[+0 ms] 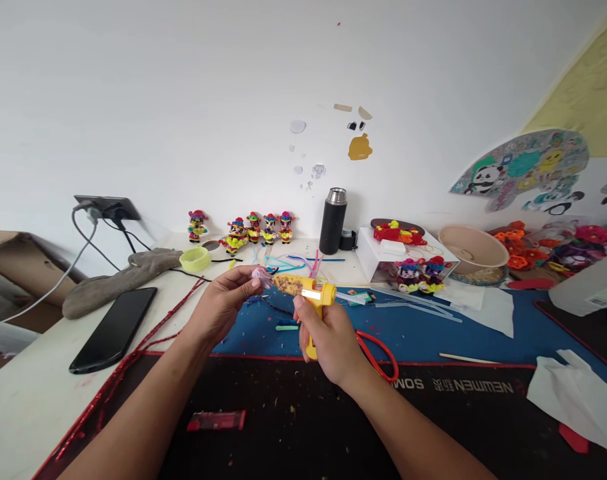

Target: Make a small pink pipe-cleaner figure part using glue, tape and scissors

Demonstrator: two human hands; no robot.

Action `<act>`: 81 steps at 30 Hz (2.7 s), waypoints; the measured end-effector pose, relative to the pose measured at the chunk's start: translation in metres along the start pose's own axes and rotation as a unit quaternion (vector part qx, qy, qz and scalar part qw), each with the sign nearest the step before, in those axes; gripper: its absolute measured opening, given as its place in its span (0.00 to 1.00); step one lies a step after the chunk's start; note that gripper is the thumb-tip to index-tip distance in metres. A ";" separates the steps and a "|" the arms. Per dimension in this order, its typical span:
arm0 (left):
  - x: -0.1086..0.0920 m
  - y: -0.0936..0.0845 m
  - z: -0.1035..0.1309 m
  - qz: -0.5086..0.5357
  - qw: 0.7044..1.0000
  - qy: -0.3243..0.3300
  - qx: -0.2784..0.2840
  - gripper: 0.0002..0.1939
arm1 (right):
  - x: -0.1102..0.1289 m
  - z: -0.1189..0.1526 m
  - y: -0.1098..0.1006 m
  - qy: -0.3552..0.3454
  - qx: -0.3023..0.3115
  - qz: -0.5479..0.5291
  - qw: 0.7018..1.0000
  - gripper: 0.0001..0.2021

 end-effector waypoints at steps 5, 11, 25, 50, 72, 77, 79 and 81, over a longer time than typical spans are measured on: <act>0.001 0.001 0.001 0.003 1.000 -0.005 0.001 0.20 | 0.001 0.000 0.001 -0.008 0.002 0.007 1.000 0.31; -0.002 0.004 0.001 0.006 1.000 -0.001 -0.002 0.20 | 0.002 0.001 0.001 -0.014 0.003 0.014 1.000 0.30; -0.003 0.004 0.001 0.005 1.000 0.002 0.007 0.19 | 0.000 0.000 -0.001 -0.008 -0.006 0.018 1.000 0.30; -0.005 -0.001 0.000 0.006 1.000 0.015 0.000 0.19 | 0.002 0.002 -0.001 -0.023 -0.009 0.028 0.999 0.29; -0.006 -0.003 -0.002 0.030 0.999 0.023 0.017 0.17 | 0.002 0.003 -0.001 -0.023 -0.010 0.032 0.999 0.29; -0.005 -0.006 -0.003 0.036 0.999 0.022 0.007 0.18 | 0.004 0.003 0.000 -0.026 -0.006 0.045 0.999 0.29; -0.005 -0.007 -0.003 0.037 0.999 0.021 0.002 0.18 | 0.005 0.003 0.000 -0.029 -0.006 0.049 0.998 0.28; -0.004 -0.007 -0.003 0.038 0.999 0.020 -0.002 0.19 | 0.005 0.002 0.000 -0.032 -0.007 0.052 0.998 0.28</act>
Point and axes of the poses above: each hand's wrist, its own z-axis away from the middle knuckle, its own y-axis out of the palm, x = y × z, the point moved 10 cm from there along -z, towards the middle knuckle, and after that the axes turned 7 degrees about z, right-handed, at the moved point
